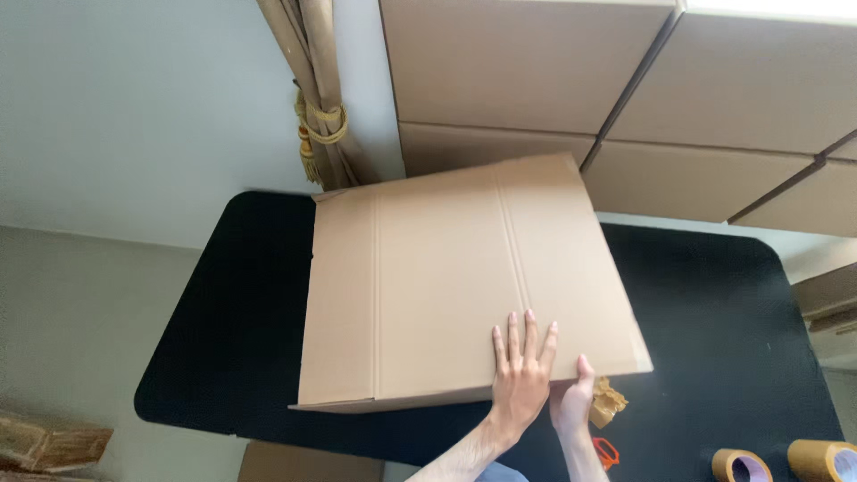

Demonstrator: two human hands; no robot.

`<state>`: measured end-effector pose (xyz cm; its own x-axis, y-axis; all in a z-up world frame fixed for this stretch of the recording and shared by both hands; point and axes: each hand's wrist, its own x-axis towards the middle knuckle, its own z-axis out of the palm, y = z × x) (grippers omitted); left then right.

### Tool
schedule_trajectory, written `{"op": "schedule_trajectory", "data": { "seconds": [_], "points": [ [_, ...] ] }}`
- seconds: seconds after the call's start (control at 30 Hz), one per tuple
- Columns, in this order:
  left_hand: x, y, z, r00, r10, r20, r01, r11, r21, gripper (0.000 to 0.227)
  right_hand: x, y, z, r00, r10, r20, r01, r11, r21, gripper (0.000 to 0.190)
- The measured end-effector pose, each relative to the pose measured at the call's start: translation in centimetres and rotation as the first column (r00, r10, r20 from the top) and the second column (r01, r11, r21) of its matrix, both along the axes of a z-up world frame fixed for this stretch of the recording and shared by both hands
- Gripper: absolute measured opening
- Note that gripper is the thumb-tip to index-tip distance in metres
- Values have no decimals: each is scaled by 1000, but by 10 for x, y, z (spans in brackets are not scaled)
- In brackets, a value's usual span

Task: The person peels the packing tape off a cardboard box and unfolds it to flatten it on the table.

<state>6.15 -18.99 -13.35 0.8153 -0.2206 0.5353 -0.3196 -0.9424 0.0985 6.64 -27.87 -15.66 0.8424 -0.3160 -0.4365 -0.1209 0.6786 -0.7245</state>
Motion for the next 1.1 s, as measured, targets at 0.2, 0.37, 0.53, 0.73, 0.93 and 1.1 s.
{"op": "schedule_trajectory", "data": {
  "seconds": [0.2, 0.37, 0.53, 0.73, 0.93, 1.1],
  "points": [
    [-11, 21, 64, 996, -21, 86, 30, 994, -107, 55, 2, 3, 19, 982, 30, 189, -6, 992, -125, 48],
    [-25, 52, 93, 992, -101, 74, 117, 956, -269, 50, -13, 26, 54, 968, 115, 222, 48, 785, -618, 43],
    [-27, 87, 84, 987, -134, 94, 162, 870, -466, 49, -20, 63, 100, 850, 418, 322, 18, 587, -810, 35],
    [-37, 125, 71, 992, -83, 90, 121, 783, -611, 48, -32, 103, 137, 654, 715, 249, -246, 511, -823, 29],
    [-57, 142, 54, 986, 160, -52, -141, 612, -778, 60, -34, 123, 146, 461, 886, 48, -167, 140, -976, 53],
    [-67, 160, -47, 952, 302, 50, -94, 443, -892, 34, -43, 121, 116, 316, 946, 67, -55, 89, -995, 51]
  ]
}}
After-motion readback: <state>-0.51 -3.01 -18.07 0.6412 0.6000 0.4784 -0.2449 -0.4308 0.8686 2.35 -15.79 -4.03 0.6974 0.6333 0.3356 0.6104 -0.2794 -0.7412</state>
